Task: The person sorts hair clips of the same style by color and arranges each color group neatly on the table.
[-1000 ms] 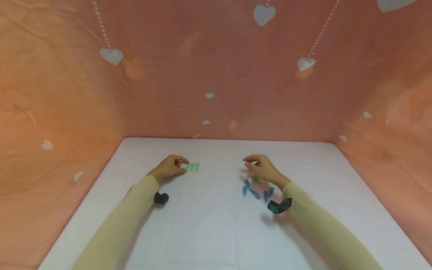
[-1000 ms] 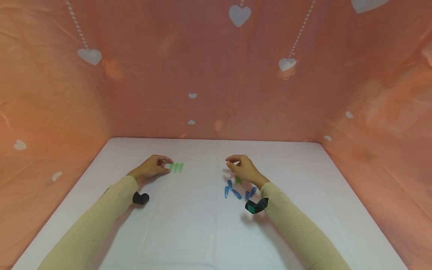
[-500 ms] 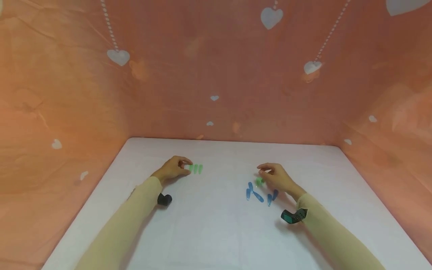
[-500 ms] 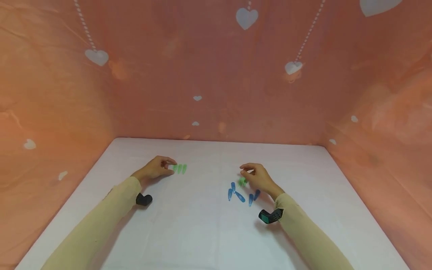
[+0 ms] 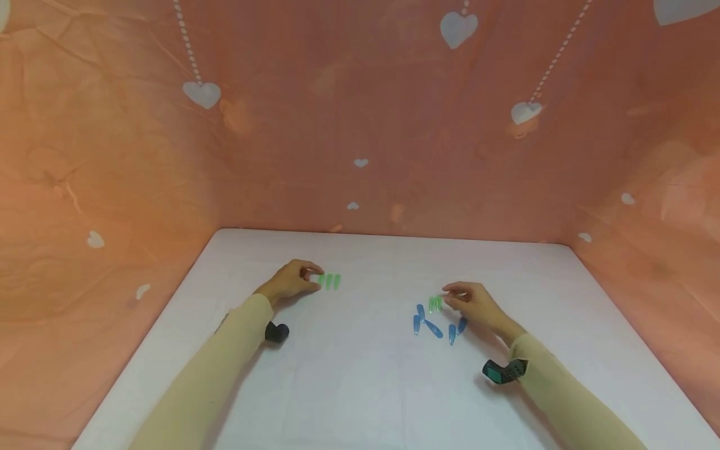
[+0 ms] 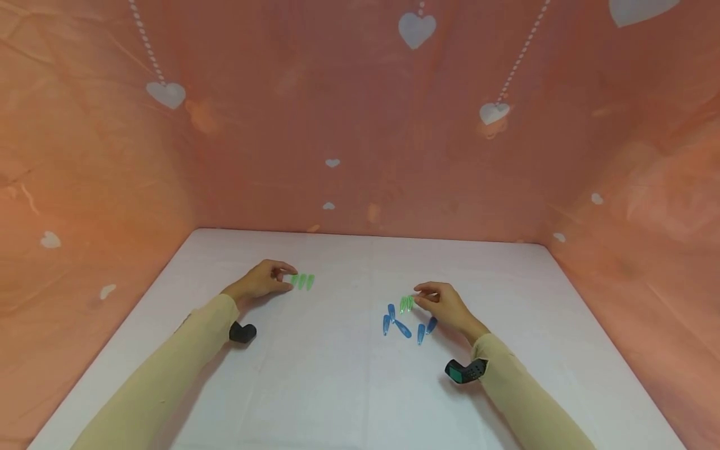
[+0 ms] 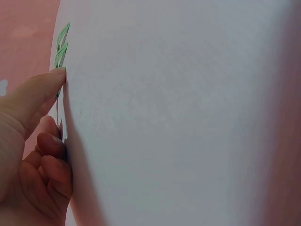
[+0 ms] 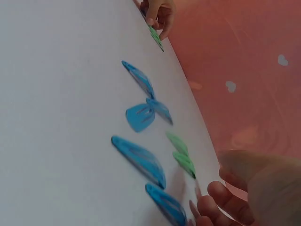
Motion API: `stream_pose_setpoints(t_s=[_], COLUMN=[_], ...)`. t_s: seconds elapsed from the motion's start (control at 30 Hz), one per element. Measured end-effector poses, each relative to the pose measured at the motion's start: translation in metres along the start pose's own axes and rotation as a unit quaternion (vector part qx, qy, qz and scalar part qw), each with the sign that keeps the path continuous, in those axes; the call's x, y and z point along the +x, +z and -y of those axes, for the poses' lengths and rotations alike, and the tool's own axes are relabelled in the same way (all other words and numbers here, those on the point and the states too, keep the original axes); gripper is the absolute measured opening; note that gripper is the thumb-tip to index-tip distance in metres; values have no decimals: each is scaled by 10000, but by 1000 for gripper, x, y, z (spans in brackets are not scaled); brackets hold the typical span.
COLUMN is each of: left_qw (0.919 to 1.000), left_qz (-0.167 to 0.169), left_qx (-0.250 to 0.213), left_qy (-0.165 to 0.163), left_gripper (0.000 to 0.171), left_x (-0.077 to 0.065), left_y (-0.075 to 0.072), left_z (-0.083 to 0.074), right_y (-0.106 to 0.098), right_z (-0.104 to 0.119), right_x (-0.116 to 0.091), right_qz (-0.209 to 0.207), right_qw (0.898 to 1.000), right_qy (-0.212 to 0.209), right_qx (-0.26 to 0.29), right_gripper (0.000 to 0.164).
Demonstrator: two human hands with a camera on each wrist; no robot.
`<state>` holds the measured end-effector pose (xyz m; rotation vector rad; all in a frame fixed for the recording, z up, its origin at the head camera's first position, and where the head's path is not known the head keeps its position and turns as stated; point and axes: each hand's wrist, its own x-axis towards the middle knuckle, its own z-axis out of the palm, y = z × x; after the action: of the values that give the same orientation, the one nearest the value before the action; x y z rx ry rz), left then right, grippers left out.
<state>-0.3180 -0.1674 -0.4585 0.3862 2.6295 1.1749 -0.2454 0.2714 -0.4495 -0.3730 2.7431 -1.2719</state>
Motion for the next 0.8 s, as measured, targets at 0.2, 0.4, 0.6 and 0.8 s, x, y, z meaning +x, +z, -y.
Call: stream_pose_setpoints(t_s=[0.2,0.4,0.6,0.8], left_qw=[10000,9999,9999,10000], left_qz=[-9,64,82,43], left_qx=[23,-34,-38,30], left_qy=[-4,-78,-131,-53], left_gripper=[40,41,41,40], left_x=[-2,-2,-3,-2], left_y=[0,2,0,-2], left_z=[-1,-2,-3,-2], right_y=[0,7,14,22], right_z=[-5,-3,2,10], right_x=[-6,-7,-3,3], right_qz=[-13,34,49,-57], right_qw=[9999,10000,9999,9981], right_qy=[64,-91,103,177], right_qx=[-80,-5,-79,-584], right_gripper=[35,35,35,31])
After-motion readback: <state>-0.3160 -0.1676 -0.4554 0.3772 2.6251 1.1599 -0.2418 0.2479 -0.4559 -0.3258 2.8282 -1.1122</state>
